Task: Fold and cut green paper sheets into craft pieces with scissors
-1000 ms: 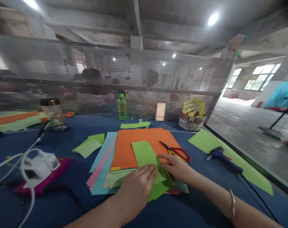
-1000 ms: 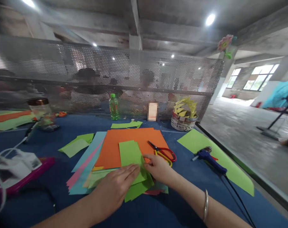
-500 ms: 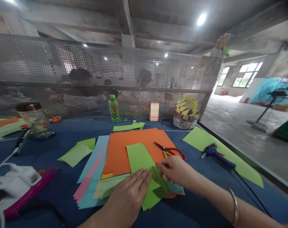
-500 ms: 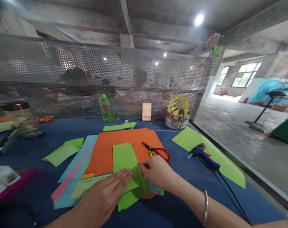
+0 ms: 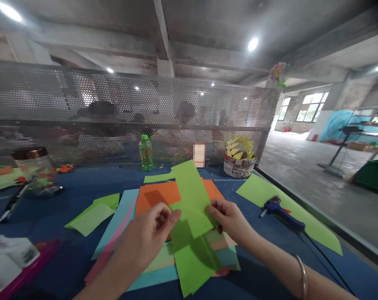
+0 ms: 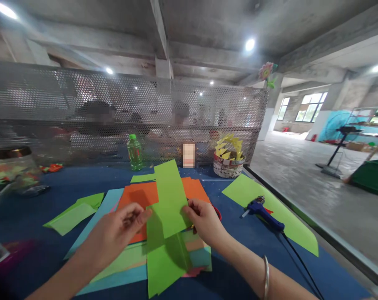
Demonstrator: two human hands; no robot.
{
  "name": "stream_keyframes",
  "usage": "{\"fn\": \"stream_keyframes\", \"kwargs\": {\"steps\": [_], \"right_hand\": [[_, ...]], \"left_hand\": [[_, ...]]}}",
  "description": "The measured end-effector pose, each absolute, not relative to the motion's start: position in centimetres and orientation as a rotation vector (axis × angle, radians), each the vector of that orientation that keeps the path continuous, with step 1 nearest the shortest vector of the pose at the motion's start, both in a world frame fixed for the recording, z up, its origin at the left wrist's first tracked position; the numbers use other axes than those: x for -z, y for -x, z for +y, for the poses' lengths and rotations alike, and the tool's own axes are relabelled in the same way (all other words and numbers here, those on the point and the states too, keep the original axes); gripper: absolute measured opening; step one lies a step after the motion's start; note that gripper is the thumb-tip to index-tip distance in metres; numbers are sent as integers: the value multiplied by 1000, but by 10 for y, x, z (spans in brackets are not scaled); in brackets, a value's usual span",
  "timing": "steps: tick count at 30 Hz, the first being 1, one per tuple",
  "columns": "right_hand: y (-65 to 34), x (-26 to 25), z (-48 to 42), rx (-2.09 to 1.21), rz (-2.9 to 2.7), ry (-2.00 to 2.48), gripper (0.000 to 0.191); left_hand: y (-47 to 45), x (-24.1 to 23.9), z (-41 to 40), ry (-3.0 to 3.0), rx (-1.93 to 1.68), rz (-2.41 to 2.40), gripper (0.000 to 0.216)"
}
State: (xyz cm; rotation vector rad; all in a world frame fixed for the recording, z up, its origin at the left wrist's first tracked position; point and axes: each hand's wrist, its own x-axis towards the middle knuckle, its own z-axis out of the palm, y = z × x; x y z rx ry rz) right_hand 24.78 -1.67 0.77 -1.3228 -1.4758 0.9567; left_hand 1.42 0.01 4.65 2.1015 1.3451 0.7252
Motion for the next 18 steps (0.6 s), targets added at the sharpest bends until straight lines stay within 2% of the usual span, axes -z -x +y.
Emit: {"fn": "stream_keyframes", "kwargs": {"steps": [3, 6, 8, 10, 12, 15, 18], "right_hand": [[-241, -8, -23, -989, -1519, 1266, 35], [-234, -12, -32, -1010, -1652, 1251, 34], [-238, -18, -33, -837, -1824, 1359, 36], [-250, -24, -30, -500, -1973, 1549, 40], [-267, -28, -23, -298, -1992, 1678, 28], [-289, -22, -12, -169, -2008, 1815, 11], [-295, -11, -6, -165, -2064, 1895, 18]], "left_hand": [[-21, -40, 7, -1443, -599, 928, 44], [-32, -25, 5, -1085, -618, 710, 42], [-36, -17, 4, -997, -737, 688, 36], [-36, -13, 6, -919, -832, 703, 29], [-33, -12, 10, -836, -878, 718, 24], [-27, -13, 16, -752, -902, 737, 25], [-23, -14, 18, -740, -944, 732, 28]]}}
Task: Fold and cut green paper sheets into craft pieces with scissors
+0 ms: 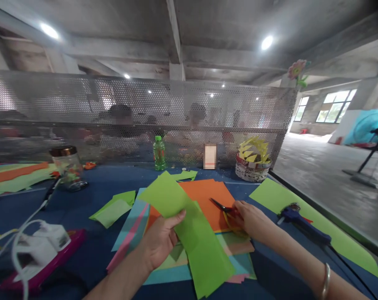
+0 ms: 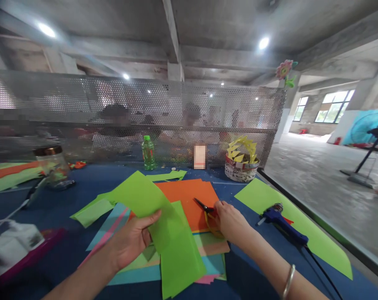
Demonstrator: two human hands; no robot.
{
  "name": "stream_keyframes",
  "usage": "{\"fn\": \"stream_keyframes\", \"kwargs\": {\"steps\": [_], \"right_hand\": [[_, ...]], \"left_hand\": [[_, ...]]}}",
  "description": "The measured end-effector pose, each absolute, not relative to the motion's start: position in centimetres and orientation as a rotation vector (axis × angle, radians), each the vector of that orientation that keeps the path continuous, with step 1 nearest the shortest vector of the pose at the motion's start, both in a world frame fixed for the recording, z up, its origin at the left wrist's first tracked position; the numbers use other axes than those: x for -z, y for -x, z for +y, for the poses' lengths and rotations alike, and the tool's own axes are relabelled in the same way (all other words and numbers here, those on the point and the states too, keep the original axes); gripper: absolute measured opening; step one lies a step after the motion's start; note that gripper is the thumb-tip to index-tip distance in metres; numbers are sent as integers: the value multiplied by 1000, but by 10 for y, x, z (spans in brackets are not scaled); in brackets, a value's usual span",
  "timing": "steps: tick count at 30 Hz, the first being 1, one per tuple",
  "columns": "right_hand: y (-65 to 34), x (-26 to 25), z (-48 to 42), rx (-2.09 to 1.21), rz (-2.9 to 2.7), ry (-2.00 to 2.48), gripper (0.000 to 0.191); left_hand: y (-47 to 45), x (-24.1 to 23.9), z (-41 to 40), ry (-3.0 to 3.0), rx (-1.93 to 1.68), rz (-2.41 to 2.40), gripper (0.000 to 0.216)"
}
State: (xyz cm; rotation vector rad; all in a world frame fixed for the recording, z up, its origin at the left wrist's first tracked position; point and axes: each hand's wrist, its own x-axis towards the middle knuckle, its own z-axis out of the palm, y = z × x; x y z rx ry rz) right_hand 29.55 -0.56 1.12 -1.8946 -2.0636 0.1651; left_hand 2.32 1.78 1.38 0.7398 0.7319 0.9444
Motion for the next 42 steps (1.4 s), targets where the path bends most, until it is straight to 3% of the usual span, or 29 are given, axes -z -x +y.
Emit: {"fn": "stream_keyframes", "kwargs": {"steps": [9, 16, 20, 27, 42], "right_hand": [[-292, -4, -5, -221, -2066, 1941, 40], [-293, -7, 4, -402, -2013, 1732, 45], [-275, -14, -13, -868, -1946, 1330, 64], [-260, -26, -45, -1354, -1915, 1059, 60], [-250, -40, -51, -1154, -2005, 1152, 58]], "left_hand": [[-19, -17, 17, -707, -1086, 780, 28], [-17, -19, 17, -658, -1134, 712, 29], [-16, -18, 17, -681, -1131, 685, 27], [-15, -22, 15, -717, -1018, 635, 23], [-14, -24, 12, -750, -951, 617, 24]]}}
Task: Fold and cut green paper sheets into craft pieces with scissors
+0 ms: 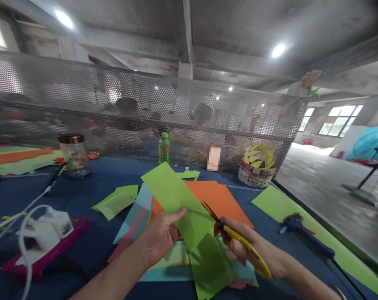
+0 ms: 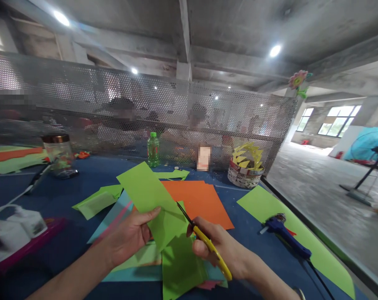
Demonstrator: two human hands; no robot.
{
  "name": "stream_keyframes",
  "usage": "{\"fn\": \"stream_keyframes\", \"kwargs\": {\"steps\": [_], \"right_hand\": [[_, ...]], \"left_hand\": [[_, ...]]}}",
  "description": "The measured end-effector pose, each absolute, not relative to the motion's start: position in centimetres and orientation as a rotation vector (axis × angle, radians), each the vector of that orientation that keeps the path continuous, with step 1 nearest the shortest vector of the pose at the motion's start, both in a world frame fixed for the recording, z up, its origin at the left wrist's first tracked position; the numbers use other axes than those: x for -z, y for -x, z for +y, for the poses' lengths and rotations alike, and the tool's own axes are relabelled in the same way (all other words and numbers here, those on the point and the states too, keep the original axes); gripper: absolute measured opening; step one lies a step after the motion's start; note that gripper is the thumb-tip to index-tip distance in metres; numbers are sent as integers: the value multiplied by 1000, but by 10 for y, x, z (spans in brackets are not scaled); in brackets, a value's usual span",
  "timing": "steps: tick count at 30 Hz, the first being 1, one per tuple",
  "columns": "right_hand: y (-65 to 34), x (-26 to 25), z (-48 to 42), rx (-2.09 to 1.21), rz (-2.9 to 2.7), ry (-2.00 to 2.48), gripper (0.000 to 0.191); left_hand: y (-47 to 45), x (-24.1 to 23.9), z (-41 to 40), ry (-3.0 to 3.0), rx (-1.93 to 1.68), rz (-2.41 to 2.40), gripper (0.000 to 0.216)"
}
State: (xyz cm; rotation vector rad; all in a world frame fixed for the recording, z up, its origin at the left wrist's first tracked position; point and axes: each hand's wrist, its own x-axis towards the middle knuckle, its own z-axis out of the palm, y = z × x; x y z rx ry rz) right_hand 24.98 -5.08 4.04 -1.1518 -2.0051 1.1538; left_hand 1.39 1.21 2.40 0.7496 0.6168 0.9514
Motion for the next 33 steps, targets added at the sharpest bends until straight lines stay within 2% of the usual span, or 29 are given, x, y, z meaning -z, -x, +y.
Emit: {"fn": "stream_keyframes", "kwargs": {"steps": [18, 33], "right_hand": [[-245, -44, -51, -1207, -2033, 1129, 55], [-247, -34, -54, -1219, -1980, 1181, 60]], "left_hand": [[-16, -23, 13, -772, -1003, 648, 26], [-14, -28, 10, -764, -977, 678, 24]]}}
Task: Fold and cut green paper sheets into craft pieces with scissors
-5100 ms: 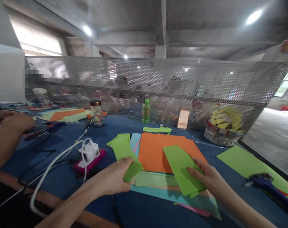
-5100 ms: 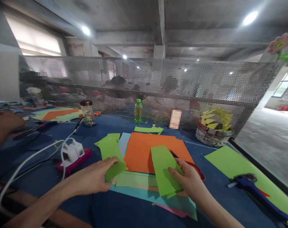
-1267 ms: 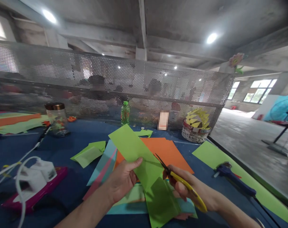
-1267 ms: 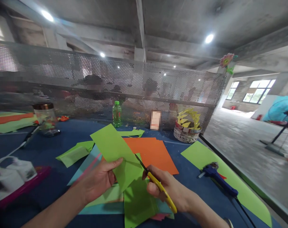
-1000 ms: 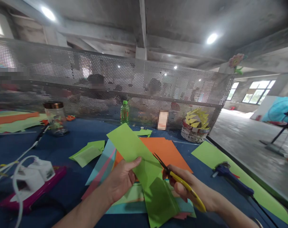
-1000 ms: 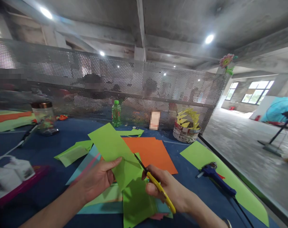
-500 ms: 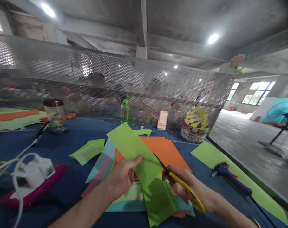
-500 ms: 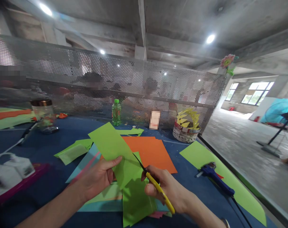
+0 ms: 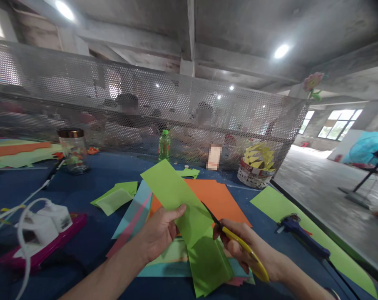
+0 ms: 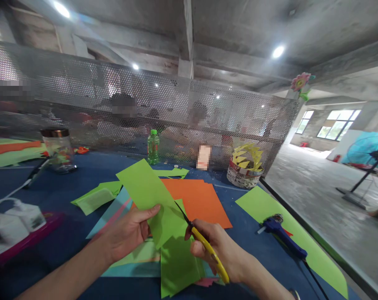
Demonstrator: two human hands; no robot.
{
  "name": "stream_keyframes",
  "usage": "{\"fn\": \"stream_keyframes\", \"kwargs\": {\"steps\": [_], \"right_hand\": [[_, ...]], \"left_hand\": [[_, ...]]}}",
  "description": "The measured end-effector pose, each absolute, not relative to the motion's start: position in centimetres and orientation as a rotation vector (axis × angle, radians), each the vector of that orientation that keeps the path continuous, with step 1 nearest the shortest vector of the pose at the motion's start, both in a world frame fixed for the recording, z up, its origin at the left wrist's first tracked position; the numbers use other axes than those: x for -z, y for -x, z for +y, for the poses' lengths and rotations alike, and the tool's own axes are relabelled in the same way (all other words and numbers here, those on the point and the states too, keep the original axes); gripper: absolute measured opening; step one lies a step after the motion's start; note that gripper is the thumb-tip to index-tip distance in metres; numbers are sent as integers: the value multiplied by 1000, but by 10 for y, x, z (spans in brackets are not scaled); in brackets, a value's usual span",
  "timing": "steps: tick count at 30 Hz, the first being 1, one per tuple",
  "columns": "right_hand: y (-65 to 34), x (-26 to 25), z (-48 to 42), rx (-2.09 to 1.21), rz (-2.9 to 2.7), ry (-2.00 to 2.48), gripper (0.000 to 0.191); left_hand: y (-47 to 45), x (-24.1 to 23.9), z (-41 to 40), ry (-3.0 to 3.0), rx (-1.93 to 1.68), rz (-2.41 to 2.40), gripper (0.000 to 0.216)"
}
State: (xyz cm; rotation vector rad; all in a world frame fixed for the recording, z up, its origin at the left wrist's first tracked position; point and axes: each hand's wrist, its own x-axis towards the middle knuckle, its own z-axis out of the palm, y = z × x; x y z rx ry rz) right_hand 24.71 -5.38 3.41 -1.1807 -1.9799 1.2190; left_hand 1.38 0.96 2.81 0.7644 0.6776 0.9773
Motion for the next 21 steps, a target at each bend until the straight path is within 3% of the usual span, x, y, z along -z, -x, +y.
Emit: {"fn": "stream_keyframes", "kwargs": {"steps": [21], "right_hand": [[-240, -42, -53, -1279, -1949, 1159, 54]], "left_hand": [[-15, -28, 11, -764, -962, 649, 24]]}}
